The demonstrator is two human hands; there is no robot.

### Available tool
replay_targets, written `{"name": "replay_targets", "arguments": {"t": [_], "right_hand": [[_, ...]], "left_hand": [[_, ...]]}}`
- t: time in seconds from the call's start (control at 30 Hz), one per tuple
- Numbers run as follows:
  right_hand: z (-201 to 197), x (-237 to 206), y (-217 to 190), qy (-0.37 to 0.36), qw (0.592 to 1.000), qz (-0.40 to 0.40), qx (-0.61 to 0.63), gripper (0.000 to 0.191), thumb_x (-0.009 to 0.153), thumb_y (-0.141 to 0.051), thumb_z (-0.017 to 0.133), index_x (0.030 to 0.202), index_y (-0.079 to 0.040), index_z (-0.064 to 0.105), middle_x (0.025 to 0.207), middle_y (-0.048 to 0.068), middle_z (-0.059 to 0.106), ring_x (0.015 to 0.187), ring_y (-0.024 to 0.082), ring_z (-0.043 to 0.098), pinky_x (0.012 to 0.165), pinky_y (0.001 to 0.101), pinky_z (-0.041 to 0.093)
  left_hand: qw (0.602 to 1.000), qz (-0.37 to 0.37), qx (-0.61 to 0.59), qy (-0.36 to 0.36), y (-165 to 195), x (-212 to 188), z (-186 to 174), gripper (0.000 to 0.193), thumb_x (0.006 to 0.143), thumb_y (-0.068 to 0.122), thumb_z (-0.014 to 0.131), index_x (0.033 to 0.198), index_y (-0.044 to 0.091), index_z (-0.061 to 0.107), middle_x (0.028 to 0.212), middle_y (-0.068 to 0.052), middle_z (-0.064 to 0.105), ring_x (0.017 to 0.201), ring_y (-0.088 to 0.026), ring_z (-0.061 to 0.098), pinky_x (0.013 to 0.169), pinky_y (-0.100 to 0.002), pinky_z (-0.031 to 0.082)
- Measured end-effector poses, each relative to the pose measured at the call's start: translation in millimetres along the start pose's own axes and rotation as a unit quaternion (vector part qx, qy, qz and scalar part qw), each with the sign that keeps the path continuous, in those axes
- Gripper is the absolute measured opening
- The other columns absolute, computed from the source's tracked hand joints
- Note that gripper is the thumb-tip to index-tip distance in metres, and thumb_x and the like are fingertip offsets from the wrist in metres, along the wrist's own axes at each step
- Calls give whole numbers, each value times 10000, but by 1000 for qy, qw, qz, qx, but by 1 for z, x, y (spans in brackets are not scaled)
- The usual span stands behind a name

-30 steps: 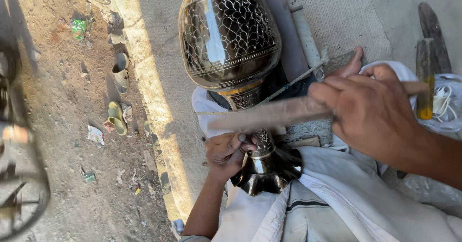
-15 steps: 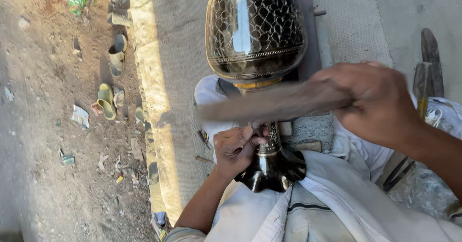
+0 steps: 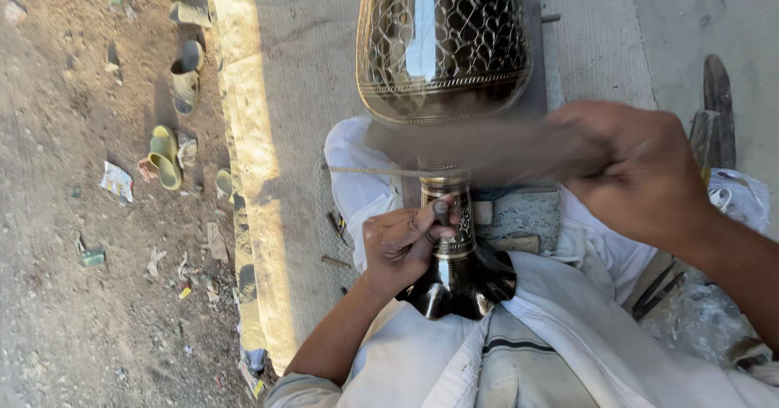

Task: The person sits on a mat and uses a hammer and chisel to engrave a decorative pattern onto the neck of a large brass vessel. They repeatedly tap the chisel against the metal surface to create fine lines and details.

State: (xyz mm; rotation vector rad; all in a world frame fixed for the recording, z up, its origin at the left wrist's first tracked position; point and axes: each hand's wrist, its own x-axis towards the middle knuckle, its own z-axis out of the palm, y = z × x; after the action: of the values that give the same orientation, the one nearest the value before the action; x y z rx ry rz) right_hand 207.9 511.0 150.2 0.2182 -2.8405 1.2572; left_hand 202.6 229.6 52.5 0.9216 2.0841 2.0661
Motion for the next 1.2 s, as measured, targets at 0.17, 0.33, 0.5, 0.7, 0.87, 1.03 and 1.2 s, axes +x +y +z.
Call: {"name": "replay_targets", "arguments": {"t": [0.17,0.33,0.5,0.7,0.87,1.03,1.2], "right_hand": [[-8,-5,-1,28,999,-21,14,275,869,-109,754,1129,-103,667,1035,79,739,892,151,732,772,317,632],[-9,-3,-17,-8,991,24,-131,313,760,-60,728,1067,-119,705,891,71,743,756,184,716,683,359,598],[-14,1,-20,-103,921,100,-363,326,836,-61,720,1143,-172,724,875,12,756,705,164,707,726,362,560],[-13,-2,-22,100,994,-11,51,344,911,-54,720,1236,-161,680,1004,28,734,882,162,724,796,332,607],[-6,-23,-23,45,963,8,-266,437,672,29,739,1079,-129,734,922,90,776,863,244,745,727,412,538],[1,-46,-7,127,979,126,-94,320,857,-10,756,1165,-78,703,1007,112,742,877,154,725,744,316,553],[36,-71,22,169,959,178,145,271,912,-47,762,1148,-45,631,1008,22,711,950,95,675,843,273,540]], "left_hand": [[1000,-17,-13,-12,1,1,-1,501,867,-215,546,1262,58,688,1087,-151,768,961,-227,774,902,-301,640],[998,13,62,-18,4,5,-6,488,848,-132,719,1268,117,699,1046,-71,791,880,-164,788,831,-272,643],[997,58,46,-31,-1,14,-7,569,854,-131,709,1349,140,640,1161,-112,762,943,-192,794,850,-286,653],[997,42,10,-66,-6,17,-12,658,841,-155,667,1409,170,598,1196,-93,753,984,-215,792,894,-299,656],[996,36,54,-59,-12,6,-12,558,898,-130,673,1327,227,667,1082,-23,786,934,-150,790,856,-240,631],[932,-214,-246,158,-25,0,-19,517,896,-110,714,1391,14,632,1057,-123,761,900,-179,755,699,-303,626],[932,-201,-258,157,-29,-4,-23,536,901,-38,756,1416,23,620,1114,-165,762,957,-234,759,776,-343,633]]}}
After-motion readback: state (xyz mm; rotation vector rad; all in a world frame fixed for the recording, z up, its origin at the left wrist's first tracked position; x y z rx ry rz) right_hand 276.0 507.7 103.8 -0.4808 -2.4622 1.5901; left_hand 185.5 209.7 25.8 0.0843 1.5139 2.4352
